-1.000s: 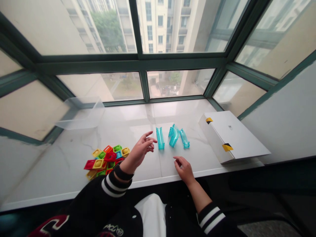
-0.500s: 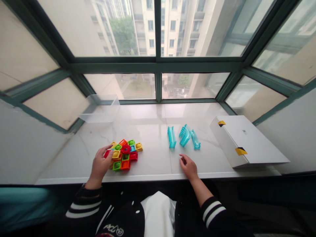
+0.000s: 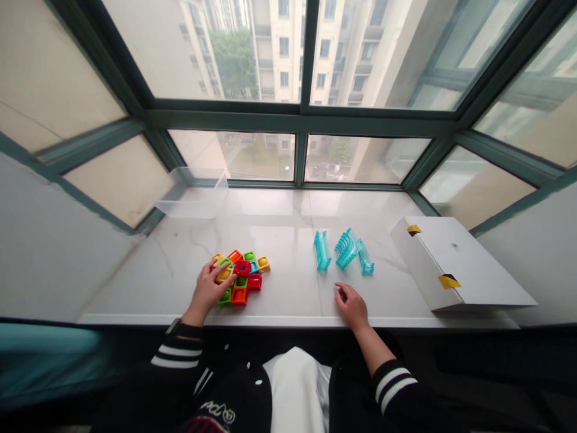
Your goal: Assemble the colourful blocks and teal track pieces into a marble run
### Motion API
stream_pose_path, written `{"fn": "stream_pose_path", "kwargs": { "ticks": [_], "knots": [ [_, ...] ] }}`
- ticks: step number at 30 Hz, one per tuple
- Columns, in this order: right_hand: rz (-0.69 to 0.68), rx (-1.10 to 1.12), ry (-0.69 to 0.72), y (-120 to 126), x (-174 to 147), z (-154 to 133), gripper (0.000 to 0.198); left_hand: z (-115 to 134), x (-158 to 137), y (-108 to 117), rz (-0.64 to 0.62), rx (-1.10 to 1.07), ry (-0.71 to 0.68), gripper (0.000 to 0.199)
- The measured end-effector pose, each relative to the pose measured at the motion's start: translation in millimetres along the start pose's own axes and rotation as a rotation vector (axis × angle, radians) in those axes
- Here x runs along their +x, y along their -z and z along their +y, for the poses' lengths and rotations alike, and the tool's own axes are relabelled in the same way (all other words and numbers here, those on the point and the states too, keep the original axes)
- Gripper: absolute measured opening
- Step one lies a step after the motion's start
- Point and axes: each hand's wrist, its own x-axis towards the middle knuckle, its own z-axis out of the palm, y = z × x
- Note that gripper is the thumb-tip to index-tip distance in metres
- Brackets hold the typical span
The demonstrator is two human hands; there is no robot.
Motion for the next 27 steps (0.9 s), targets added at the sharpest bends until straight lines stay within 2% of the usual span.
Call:
{"fn": "stream_pose_path", "kwargs": {
  "ticks": [8, 19, 27],
  "knots": [
    [-0.025, -0.028, 0.007, 1, 0, -1, 0.033, 21, -2, -8, -0.068, -0.024, -0.036, 0.044],
    [-0.029, -0.019, 0.019, 4, 0, -3, 0.031, 76, -17, -35, -0.221, -0.077, -0.134, 0.046],
    [-0.027, -0.025, 0.031, 6, 0, -7, 0.031, 104, -34, -38, -0.326, -0.109, -0.138, 0.052]
  ]
}}
